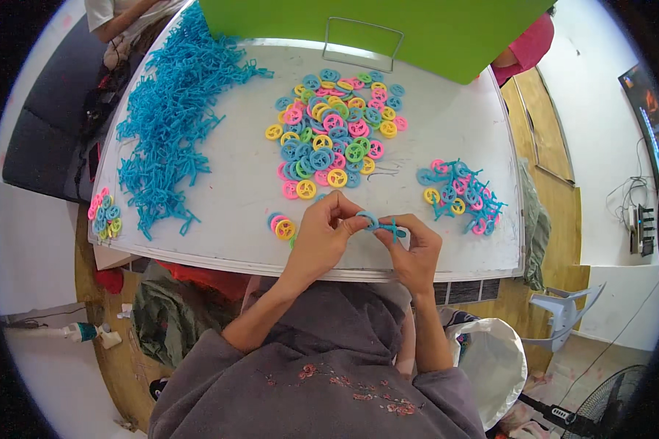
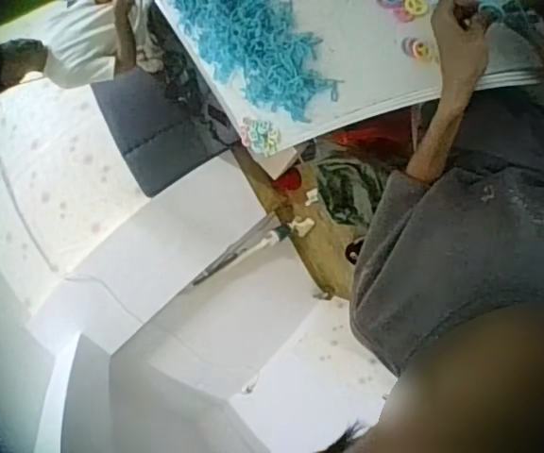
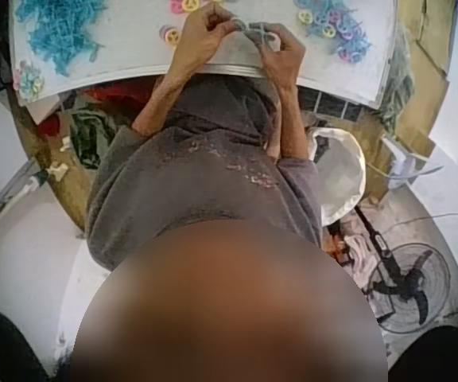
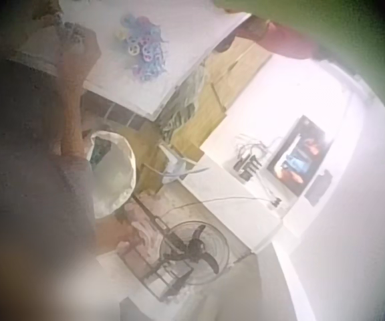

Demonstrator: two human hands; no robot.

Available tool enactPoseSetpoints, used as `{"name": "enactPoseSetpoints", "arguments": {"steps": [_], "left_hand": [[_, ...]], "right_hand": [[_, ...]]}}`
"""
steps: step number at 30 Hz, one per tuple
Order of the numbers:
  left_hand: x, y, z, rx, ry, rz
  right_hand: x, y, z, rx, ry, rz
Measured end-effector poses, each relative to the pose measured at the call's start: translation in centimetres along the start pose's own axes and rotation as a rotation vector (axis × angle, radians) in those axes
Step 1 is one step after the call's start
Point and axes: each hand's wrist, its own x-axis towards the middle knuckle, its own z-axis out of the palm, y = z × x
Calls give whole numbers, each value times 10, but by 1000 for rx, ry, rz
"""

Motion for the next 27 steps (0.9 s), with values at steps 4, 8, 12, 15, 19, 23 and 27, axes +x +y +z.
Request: {"name": "enactPoseSetpoints", "arguments": {"steps": [4, 8, 12, 15, 19, 23, 27], "left_hand": [[0, -1, 5, 54, 112, 108], [-5, 9, 12, 340, 257, 272], [-4, -6, 17, 453, 344, 334], [-4, -9, 19, 491, 342, 456], [-6, 1, 10, 321, 258, 287], [-5, 1, 3, 297, 204, 326], [-10, 11, -1, 388, 180, 308]], "right_hand": [[-1, 5, 9, 69, 107, 90], [0, -2, 12, 257, 41, 314], [1, 2, 12, 331, 10, 354], [3, -6, 10, 367, -34, 360], [5, -23, 11, 127, -6, 311], [10, -24, 14, 297, 56, 223], [14, -18, 1, 281, -47, 342]]}}
